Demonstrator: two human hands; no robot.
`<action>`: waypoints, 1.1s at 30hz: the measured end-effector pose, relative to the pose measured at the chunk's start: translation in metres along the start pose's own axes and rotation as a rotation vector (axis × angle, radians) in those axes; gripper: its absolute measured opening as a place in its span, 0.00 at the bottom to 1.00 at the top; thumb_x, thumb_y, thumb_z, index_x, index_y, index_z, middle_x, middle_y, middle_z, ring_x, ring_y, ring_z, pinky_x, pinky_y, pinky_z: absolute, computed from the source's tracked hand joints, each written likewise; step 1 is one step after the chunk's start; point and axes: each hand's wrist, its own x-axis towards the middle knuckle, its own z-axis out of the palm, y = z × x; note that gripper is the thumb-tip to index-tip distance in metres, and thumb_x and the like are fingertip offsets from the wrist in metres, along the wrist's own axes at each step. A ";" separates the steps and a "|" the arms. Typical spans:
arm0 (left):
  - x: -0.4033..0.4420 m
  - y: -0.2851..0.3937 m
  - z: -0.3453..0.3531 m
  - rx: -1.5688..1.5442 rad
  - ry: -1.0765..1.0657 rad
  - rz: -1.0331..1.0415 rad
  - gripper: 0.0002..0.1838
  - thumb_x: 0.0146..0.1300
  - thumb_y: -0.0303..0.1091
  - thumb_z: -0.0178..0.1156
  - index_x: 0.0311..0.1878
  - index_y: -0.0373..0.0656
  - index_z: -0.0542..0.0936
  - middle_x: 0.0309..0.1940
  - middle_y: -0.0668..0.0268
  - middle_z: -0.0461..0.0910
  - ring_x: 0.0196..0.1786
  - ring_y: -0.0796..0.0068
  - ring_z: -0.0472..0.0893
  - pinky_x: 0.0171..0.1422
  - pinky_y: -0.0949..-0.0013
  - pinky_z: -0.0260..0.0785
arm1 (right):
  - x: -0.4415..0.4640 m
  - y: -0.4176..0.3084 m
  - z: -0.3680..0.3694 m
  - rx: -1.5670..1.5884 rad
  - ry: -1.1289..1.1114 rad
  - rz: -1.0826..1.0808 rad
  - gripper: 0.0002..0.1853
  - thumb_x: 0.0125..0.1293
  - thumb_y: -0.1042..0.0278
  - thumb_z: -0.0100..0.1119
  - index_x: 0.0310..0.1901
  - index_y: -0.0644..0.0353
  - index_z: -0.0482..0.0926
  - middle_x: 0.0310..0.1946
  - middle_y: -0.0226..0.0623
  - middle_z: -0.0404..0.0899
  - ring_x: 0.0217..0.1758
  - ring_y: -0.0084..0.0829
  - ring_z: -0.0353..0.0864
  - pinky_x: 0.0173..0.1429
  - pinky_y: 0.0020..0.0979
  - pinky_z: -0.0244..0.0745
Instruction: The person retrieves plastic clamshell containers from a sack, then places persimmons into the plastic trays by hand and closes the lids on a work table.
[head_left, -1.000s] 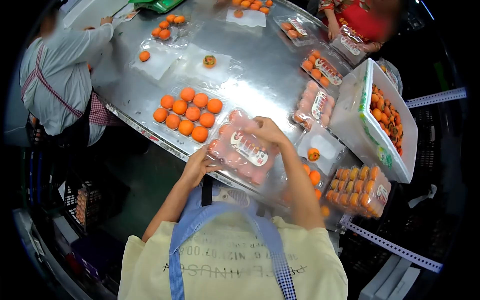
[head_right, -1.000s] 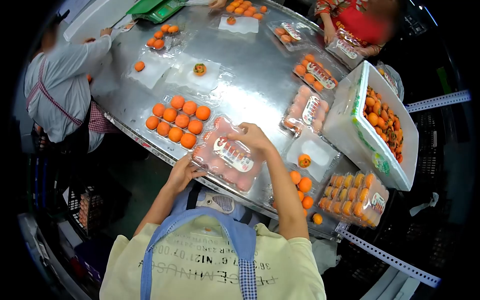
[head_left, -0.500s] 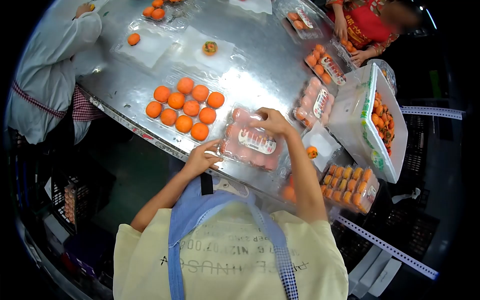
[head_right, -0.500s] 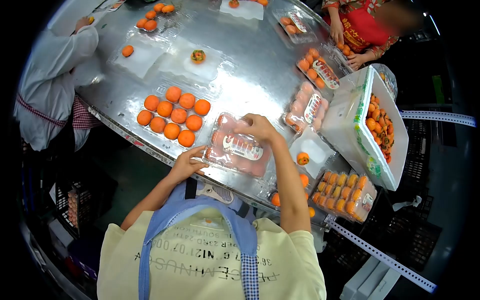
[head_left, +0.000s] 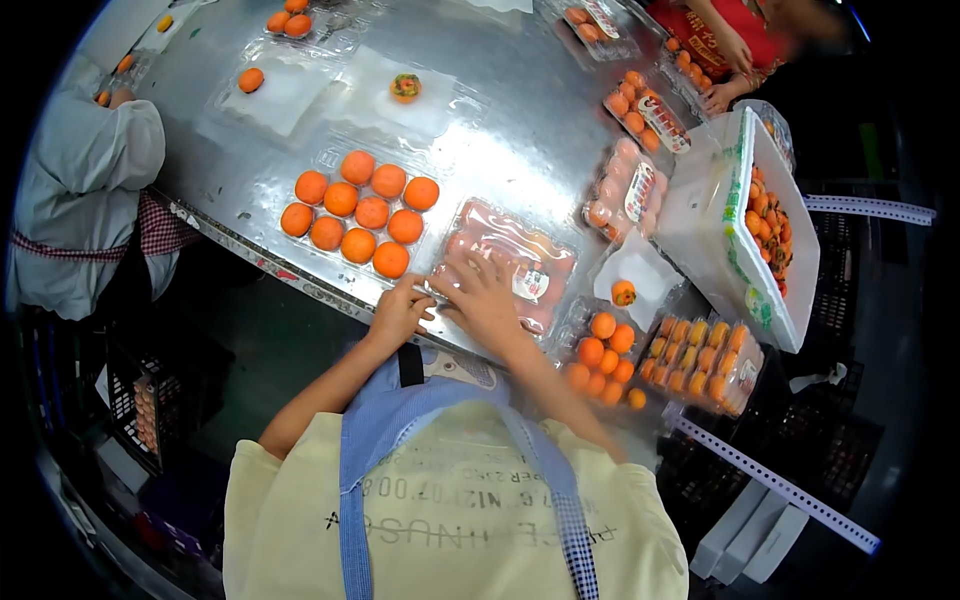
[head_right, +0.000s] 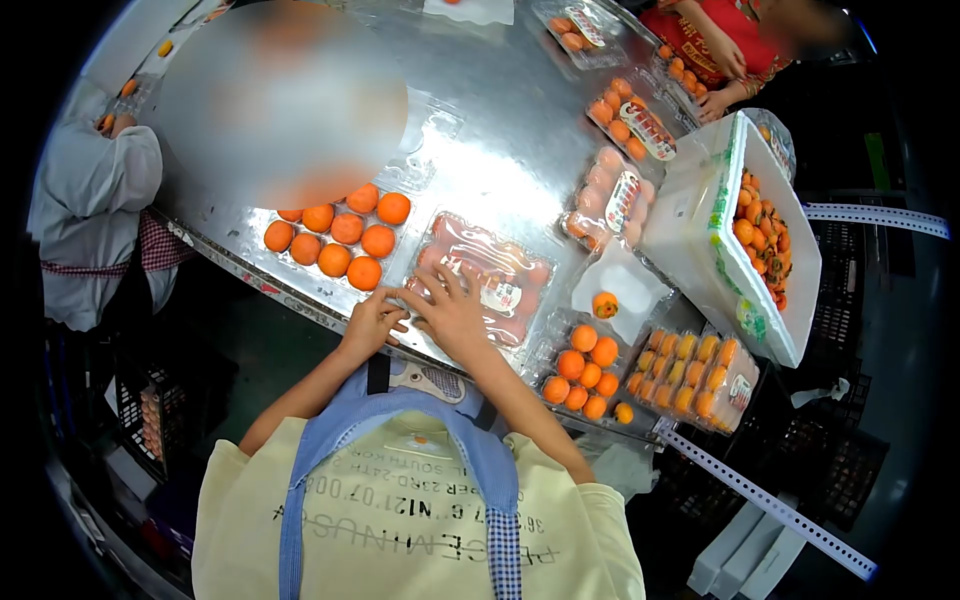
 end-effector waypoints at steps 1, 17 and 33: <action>0.000 -0.001 0.000 0.000 0.005 0.007 0.14 0.61 0.24 0.55 0.49 0.34 0.69 0.32 0.55 0.81 0.31 0.69 0.84 0.23 0.73 0.77 | 0.002 -0.001 0.002 0.006 0.014 0.007 0.28 0.43 0.58 0.69 0.50 0.41 0.75 0.54 0.29 0.69 0.60 0.37 0.64 0.62 0.51 0.53; -0.004 0.007 -0.005 0.832 0.000 0.197 0.14 0.55 0.29 0.61 0.44 0.36 0.72 0.29 0.51 0.81 0.31 0.57 0.82 0.33 0.60 0.74 | -0.001 -0.015 0.022 -0.020 0.107 -0.055 0.21 0.42 0.73 0.60 0.43 0.58 0.74 0.46 0.39 0.71 0.56 0.44 0.66 0.67 0.55 0.51; 0.064 0.092 0.037 0.934 0.177 0.738 0.20 0.49 0.33 0.58 0.47 0.37 0.75 0.43 0.53 0.72 0.48 0.55 0.69 0.53 0.57 0.64 | -0.092 0.002 -0.012 0.637 0.189 0.665 0.19 0.50 0.66 0.65 0.44 0.61 0.75 0.39 0.40 0.75 0.50 0.42 0.70 0.58 0.41 0.61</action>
